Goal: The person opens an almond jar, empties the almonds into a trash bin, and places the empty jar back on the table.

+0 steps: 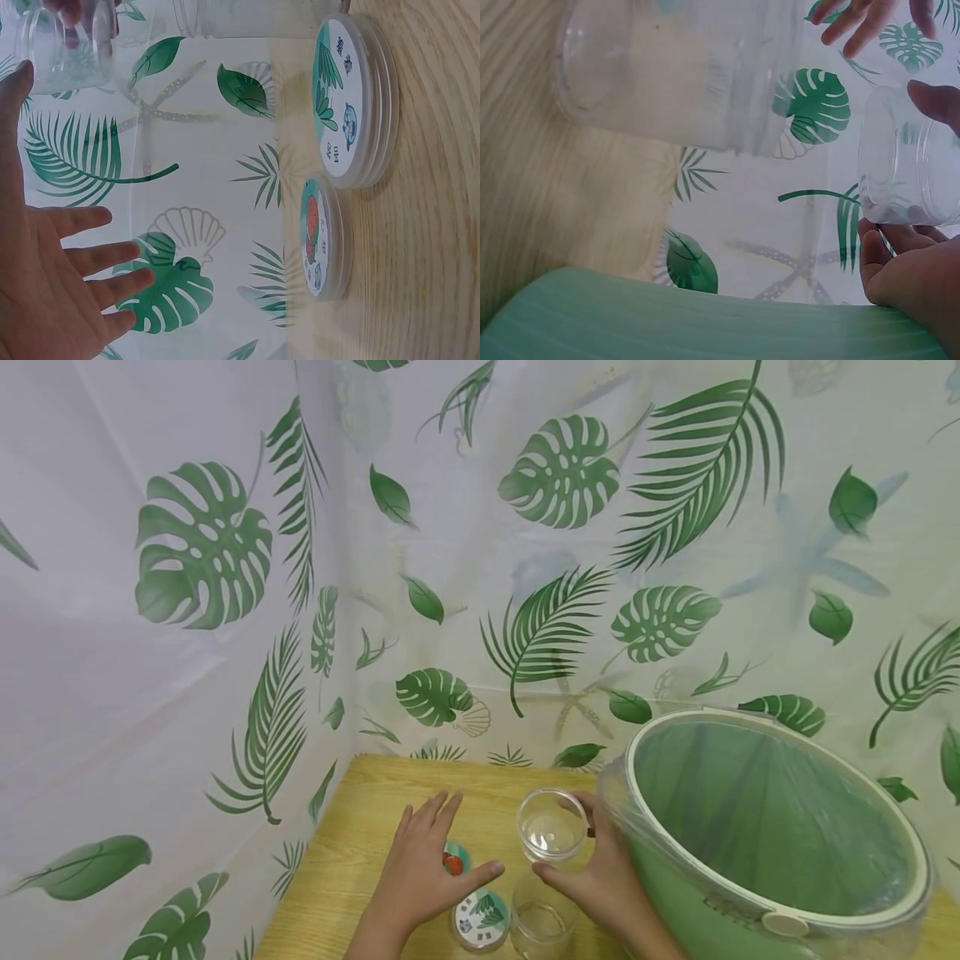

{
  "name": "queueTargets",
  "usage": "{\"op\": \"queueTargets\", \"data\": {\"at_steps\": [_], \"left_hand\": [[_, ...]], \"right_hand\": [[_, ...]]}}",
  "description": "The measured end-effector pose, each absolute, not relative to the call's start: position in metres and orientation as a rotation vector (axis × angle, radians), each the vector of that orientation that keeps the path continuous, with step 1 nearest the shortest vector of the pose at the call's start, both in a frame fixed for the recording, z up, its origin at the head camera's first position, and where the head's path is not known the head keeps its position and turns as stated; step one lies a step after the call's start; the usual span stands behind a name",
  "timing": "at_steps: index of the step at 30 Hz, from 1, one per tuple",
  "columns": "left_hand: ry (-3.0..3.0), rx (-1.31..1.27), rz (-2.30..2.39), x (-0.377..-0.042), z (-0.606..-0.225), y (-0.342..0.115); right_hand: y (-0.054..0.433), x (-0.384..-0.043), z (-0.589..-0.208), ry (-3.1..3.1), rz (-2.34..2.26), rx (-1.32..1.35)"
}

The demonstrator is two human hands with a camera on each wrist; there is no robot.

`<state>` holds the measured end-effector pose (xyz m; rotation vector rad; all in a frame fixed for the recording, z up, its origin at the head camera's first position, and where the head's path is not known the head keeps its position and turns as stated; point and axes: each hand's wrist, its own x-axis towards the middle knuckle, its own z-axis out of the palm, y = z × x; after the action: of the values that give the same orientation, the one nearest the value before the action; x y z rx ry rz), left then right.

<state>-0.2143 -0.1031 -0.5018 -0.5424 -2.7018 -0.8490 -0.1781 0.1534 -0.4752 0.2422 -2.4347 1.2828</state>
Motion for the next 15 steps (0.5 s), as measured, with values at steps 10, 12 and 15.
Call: {"op": "queueTargets", "data": {"at_steps": [10,12,15], "left_hand": [[-2.718,-0.55,-0.886,-0.214,-0.502,-0.104],[-2.717,-0.55,-0.896,-0.214,-0.503,-0.104],[-2.715,-0.547,-0.905,-0.214,-0.503,-0.105]], "right_hand": [[0.154,-0.193,-0.495,-2.476,1.378,0.119],[0.153,-0.195,-0.499,-2.477,1.392,0.101],[0.152,-0.198,-0.503,-2.478,1.395,0.098]]}}
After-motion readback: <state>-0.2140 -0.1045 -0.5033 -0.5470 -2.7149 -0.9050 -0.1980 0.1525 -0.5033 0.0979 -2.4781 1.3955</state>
